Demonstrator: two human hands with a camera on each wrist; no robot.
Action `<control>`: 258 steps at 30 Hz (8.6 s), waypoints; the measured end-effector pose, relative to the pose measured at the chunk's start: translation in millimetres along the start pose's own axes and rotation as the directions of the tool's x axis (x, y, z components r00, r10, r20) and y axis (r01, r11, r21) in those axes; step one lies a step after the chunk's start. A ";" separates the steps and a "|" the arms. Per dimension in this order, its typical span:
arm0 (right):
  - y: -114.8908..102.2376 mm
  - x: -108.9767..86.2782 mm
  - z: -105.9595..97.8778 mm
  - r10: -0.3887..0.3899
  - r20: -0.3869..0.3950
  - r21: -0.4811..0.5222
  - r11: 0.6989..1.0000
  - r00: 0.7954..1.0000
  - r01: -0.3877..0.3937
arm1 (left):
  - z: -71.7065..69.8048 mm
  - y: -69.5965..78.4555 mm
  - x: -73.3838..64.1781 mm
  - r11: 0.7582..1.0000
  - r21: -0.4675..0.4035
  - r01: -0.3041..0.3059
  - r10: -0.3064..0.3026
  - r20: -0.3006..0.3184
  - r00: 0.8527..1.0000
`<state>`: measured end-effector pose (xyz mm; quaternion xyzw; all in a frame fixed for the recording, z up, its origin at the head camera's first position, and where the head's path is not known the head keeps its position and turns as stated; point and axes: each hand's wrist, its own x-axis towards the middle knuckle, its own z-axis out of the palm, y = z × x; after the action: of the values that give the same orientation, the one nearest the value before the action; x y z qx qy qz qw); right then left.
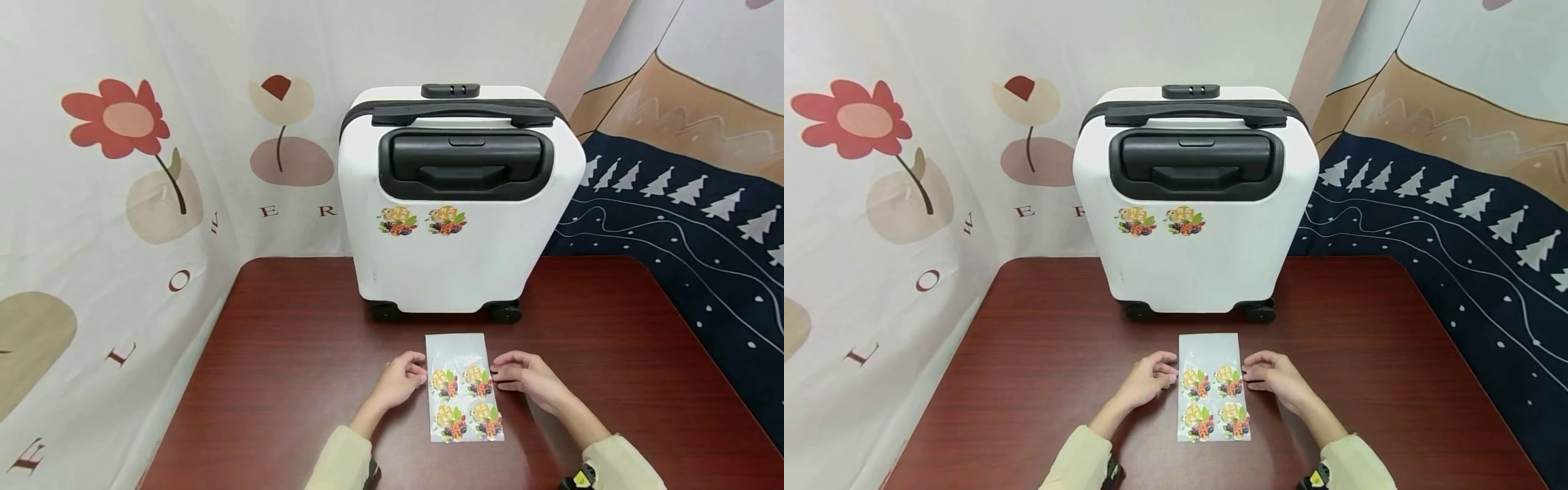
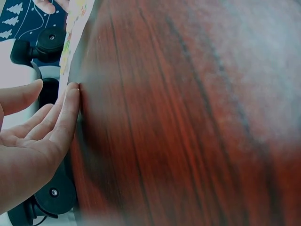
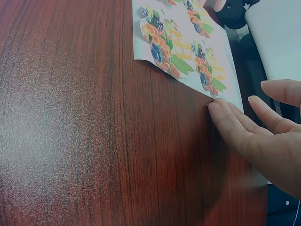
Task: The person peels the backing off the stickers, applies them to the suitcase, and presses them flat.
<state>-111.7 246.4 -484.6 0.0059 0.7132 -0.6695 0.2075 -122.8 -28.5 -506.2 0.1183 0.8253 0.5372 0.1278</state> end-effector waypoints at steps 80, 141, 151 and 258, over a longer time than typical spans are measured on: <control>2.8 3.7 4.0 0.124 -0.040 0.133 0.984 0.991 -0.117 | 3.5 2.0 2.3 0.989 -0.143 0.044 -0.047 -0.013 0.999; -37.8 0.9 12.6 -0.041 -0.120 0.030 0.999 0.992 0.045 | -17.0 42.3 11.2 0.982 -0.182 0.057 -0.081 -0.127 0.989; -38.3 2.7 11.1 -0.045 -0.134 0.042 0.998 0.990 0.051 | -14.8 40.9 12.7 0.980 -0.198 0.029 -0.059 -0.145 0.988; -35.1 17.2 48.8 -0.217 0.002 -0.207 0.955 0.976 0.212 | -0.2 49.6 12.0 0.979 -0.191 -0.076 0.056 -0.104 0.993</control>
<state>-123.4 191.4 -457.2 -0.0859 0.7774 -0.6103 0.1257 -131.2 -5.1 -461.6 0.1061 0.7695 0.6246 0.0805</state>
